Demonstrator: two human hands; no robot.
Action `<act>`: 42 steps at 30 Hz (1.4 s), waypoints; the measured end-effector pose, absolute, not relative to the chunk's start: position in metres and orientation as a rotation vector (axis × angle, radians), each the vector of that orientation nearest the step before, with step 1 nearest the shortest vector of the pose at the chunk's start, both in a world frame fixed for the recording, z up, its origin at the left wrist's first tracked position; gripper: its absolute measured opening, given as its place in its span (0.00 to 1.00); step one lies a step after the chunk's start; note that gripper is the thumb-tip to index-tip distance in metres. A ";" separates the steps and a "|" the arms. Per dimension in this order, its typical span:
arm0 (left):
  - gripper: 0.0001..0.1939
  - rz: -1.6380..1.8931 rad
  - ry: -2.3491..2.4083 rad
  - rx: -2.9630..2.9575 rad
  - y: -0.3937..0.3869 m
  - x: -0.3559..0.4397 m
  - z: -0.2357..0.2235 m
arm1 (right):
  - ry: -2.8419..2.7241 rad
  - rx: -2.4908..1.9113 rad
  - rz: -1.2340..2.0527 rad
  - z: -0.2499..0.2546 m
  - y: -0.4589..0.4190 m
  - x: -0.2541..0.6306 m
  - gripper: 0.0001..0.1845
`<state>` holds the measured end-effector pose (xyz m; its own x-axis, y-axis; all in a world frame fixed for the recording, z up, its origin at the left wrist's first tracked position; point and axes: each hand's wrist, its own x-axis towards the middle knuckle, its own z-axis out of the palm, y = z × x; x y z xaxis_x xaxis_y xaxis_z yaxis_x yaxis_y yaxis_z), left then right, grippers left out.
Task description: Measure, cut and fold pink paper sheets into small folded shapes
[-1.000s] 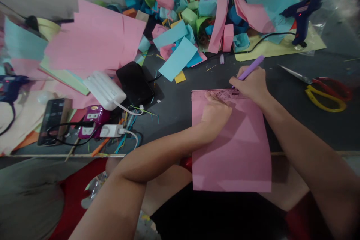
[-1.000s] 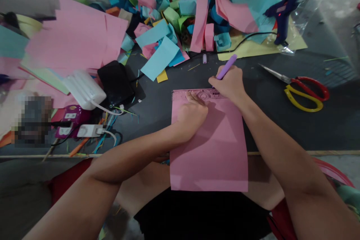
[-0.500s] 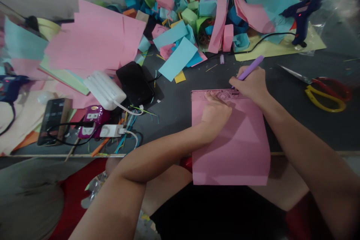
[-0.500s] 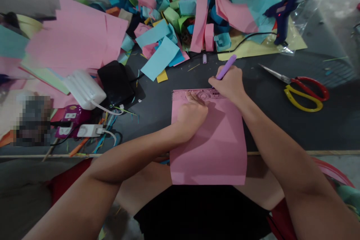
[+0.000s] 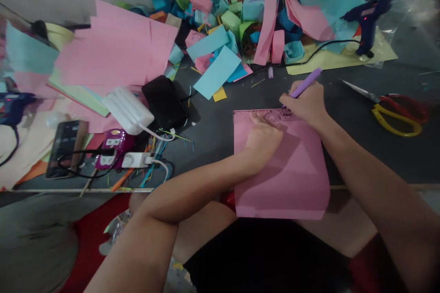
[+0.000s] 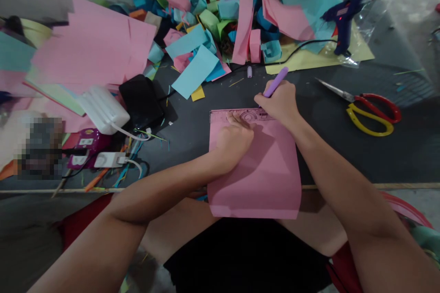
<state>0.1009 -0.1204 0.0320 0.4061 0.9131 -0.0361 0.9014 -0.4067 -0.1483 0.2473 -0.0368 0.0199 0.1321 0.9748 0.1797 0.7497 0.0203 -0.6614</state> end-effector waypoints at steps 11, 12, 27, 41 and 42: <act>0.23 0.060 -1.692 -2.575 -0.120 0.099 0.027 | -1.670 -1.669 0.462 0.010 -0.035 0.253 0.15; 0.24 0.050 -1.679 -2.571 -0.120 0.099 0.027 | -1.666 -1.670 0.461 0.010 -0.035 0.253 0.15; 0.24 0.005 -1.672 -2.571 -0.121 0.097 0.030 | -1.063 -1.411 0.593 0.006 -0.028 0.256 0.24; 0.18 -0.340 -1.629 -2.572 -0.111 0.089 0.020 | -1.092 -1.363 0.986 0.001 -0.010 0.272 0.28; 0.17 -0.343 -1.607 -2.581 -0.112 0.090 0.019 | -1.068 -1.351 0.990 0.001 -0.010 0.271 0.27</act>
